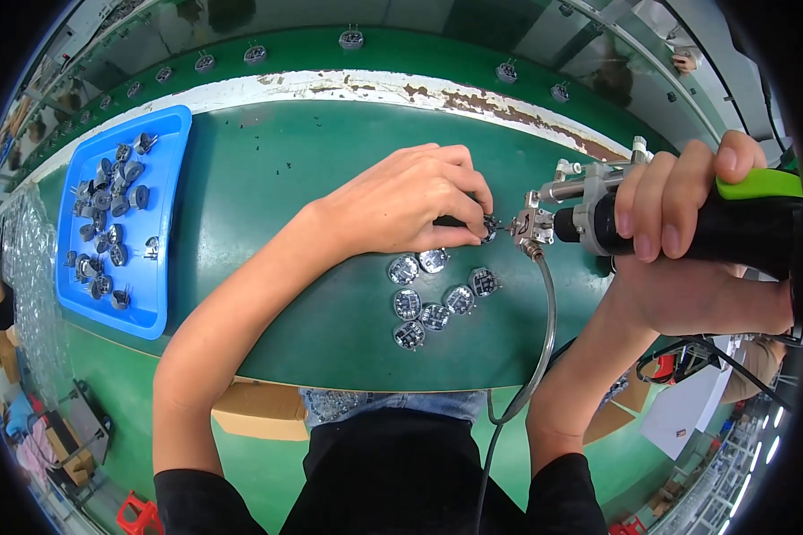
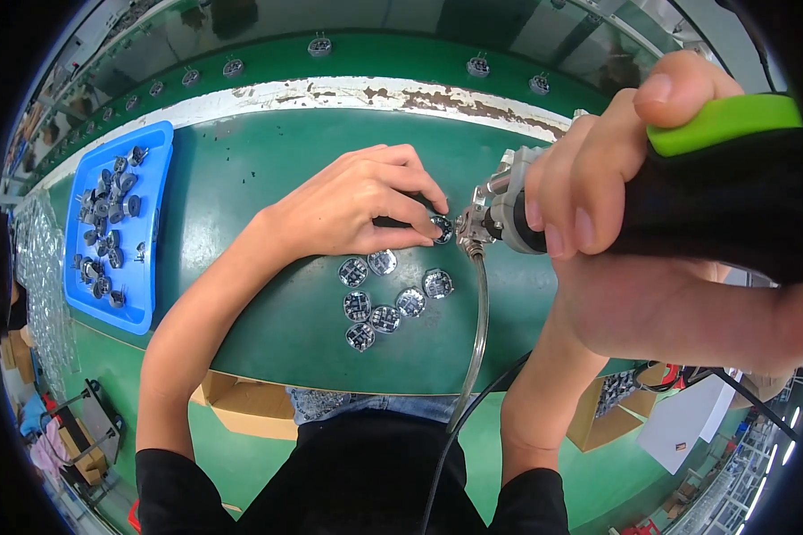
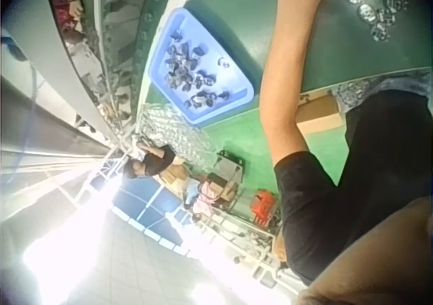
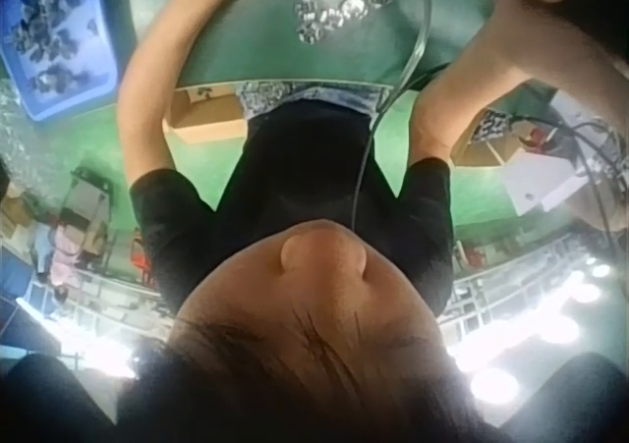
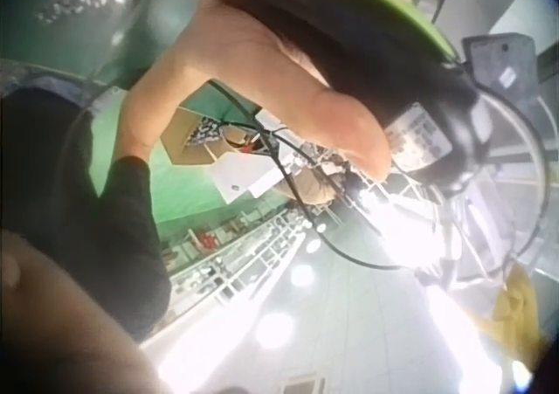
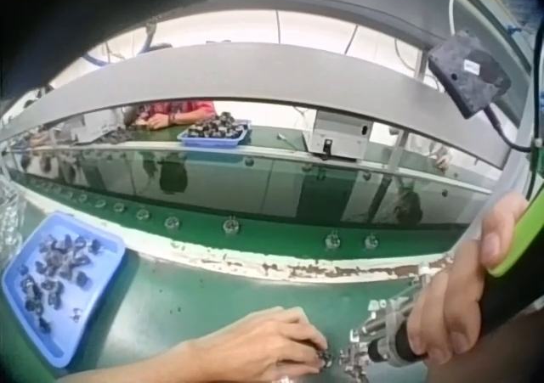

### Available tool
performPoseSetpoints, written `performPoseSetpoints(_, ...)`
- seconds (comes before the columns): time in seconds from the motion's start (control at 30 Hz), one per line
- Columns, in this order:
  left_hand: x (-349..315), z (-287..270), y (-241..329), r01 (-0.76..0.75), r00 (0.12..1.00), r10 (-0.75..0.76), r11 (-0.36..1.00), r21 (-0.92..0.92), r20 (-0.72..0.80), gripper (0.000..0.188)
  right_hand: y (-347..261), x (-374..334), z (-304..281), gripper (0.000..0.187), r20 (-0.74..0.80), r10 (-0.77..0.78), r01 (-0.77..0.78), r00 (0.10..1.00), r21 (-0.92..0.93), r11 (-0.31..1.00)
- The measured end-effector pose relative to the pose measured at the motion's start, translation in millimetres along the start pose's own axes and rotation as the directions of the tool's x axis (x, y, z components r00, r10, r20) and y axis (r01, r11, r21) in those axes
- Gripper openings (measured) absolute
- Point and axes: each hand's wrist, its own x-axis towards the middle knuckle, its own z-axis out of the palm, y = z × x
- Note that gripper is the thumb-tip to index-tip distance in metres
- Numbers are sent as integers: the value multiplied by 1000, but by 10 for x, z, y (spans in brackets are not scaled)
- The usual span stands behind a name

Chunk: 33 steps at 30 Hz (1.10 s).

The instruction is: The person assembles small circular metal components on a factory production line using an electric screwdriver.

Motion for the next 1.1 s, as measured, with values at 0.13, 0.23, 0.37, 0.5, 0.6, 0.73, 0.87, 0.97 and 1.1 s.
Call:
performPoseSetpoints(0.13, -3, 9, 0, 4, 1000, -4, 1000, 1, -3, 10, 25, 22, 28, 95, 25, 3, -3, 1000, 0, 1000)
performPoseSetpoints(0.23, -1, 5, 4, 2, 1000, -2, 1000, -4, -4, 10, 34, 38, 37, 94, 43, 3, -4, 999, 1, 1000)
performPoseSetpoints(0.37, 2, 16, -5, -4, 1000, 4, 1000, 3, -6, 10, 32, 60, 41, 92, 68, 0, 0, 998, 0, 1000)
performPoseSetpoints(0.5, -5, 17, 7, 4, 1000, -4, 1000, 12, -2, 9, 44, 96, 36, 91, 93, -2, 2, 996, 4, 1000)
performPoseSetpoints(0.6, -9, 26, 15, 19, 1000, -19, 1000, 9, -6, 9, 32, 120, -44, 90, 113, -5, 4, 994, 6, 1000)
performPoseSetpoints(0.73, -3, 32, 25, 25, 1000, -25, 1000, 10, -7, 8, 26, 132, -66, 88, 139, -3, 3, 990, 6, 1000)
performPoseSetpoints(0.87, -4, 20, 36, 26, 1000, -26, 1000, 12, -9, 9, 31, 142, -89, 87, 164, -3, 1, 986, 12, 1000)
performPoseSetpoints(0.97, 1, 37, 30, 5, 1000, -5, 1000, 27, -21, 8, 26, 156, -86, 86, 179, -7, 4, 984, 14, 1000)
performPoseSetpoints(1.1, 11, 27, 48, 25, 1000, -25, 999, 41, 2, 8, 58, 223, -25, 84, 199, -17, 15, 980, 10, 1000)
